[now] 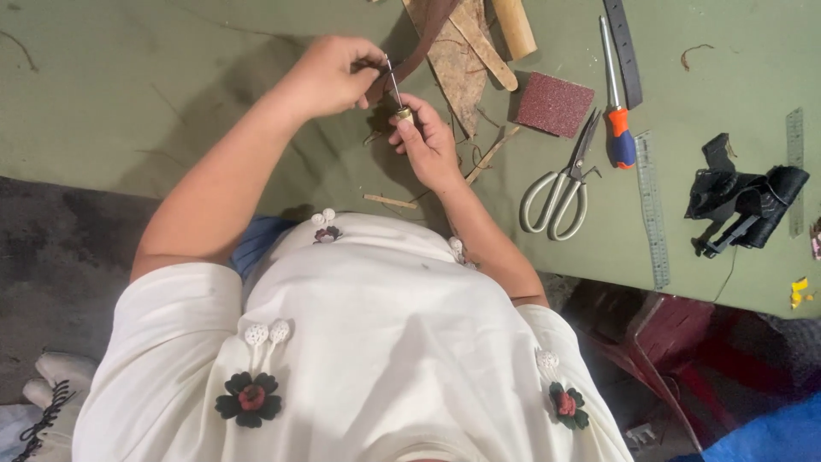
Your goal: Using a hand awl to punch a series of holes along the edge of a leather strap on a workbench.
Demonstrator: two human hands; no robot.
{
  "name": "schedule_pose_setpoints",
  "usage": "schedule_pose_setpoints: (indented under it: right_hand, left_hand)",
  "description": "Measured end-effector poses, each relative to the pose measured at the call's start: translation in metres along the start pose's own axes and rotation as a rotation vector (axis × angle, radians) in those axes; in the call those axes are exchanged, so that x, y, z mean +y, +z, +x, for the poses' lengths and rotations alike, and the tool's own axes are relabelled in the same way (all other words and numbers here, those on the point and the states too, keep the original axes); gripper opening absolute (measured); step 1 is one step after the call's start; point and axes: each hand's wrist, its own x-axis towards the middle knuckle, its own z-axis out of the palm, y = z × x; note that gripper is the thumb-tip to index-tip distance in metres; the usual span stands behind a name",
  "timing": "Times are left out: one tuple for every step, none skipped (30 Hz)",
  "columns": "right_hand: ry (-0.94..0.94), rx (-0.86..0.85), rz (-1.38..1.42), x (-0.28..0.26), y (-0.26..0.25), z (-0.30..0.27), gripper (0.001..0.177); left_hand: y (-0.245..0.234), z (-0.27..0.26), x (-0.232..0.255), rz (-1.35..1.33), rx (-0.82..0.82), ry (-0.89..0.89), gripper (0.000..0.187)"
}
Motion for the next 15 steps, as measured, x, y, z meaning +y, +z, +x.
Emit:
schedule_pose_setpoints:
  right_hand:
    - [0.004,-0.004,0.019,0.003,0.0,0.001,0.046]
    - [0.008,-0.007,0.038,0.006,0.001,0.002,0.046]
    - [0.008,-0.01,0.039,0.004,0.001,0.002,0.046]
    - [-0.002,-0.012,0.026,0.003,0.001,0.002,0.045]
    - [-0.011,-0.011,0.014,0.002,0.0,0.002,0.044]
    - [-0.01,-0.01,0.015,0.003,0.0,0.002,0.044]
    - [-0.003,-0.009,0.006,0.004,0.0,0.002,0.043]
    - [0.004,-0.007,-0.002,0.005,0.0,0.001,0.042]
    - [0.004,-0.007,-0.001,0.006,0.0,0.001,0.042]
    - [0.007,-0.007,-0.002,0.006,0.0,0.001,0.042]
    - [0.01,-0.006,-0.003,0.006,0.0,0.001,0.042]
    - [0.01,-0.005,-0.002,0.006,0.0,0.002,0.042]
    - [0.003,-0.007,-0.001,0.006,0.0,0.002,0.042]
    - [-0.003,-0.009,0.0,0.007,0.0,0.003,0.042]
    - [-0.001,-0.008,0.001,0.007,0.0,0.003,0.042]
  left_hand:
    - [0.001,0.003,-0.002,-0.019,-0.055,-0.014,0.024]
    - [0.001,0.007,-0.004,-0.038,-0.109,-0.027,0.027]
    - [0.0,0.009,-0.007,-0.038,-0.107,-0.029,0.027]
    - [-0.001,0.011,-0.011,-0.004,-0.092,-0.012,0.024]
    - [-0.002,0.014,-0.013,0.031,-0.081,0.005,0.021]
    - [-0.005,0.013,-0.012,0.031,-0.081,0.004,0.021]
    - [-0.008,0.013,-0.011,0.135,-0.027,0.044,0.015]
    - [-0.011,0.013,-0.01,0.239,0.027,0.083,0.012]
    - [-0.011,0.016,-0.014,0.241,0.026,0.083,0.012]
    - [-0.012,0.02,-0.017,0.306,0.105,0.178,0.013]
    - [-0.013,0.024,-0.021,0.369,0.183,0.276,0.014]
    - [-0.013,0.024,-0.021,0.37,0.182,0.277,0.014]
    - [-0.012,0.025,-0.021,0.368,0.22,0.368,0.012]
    - [-0.012,0.025,-0.021,0.364,0.257,0.46,0.01]
    - [-0.011,0.021,-0.018,0.365,0.255,0.459,0.01]
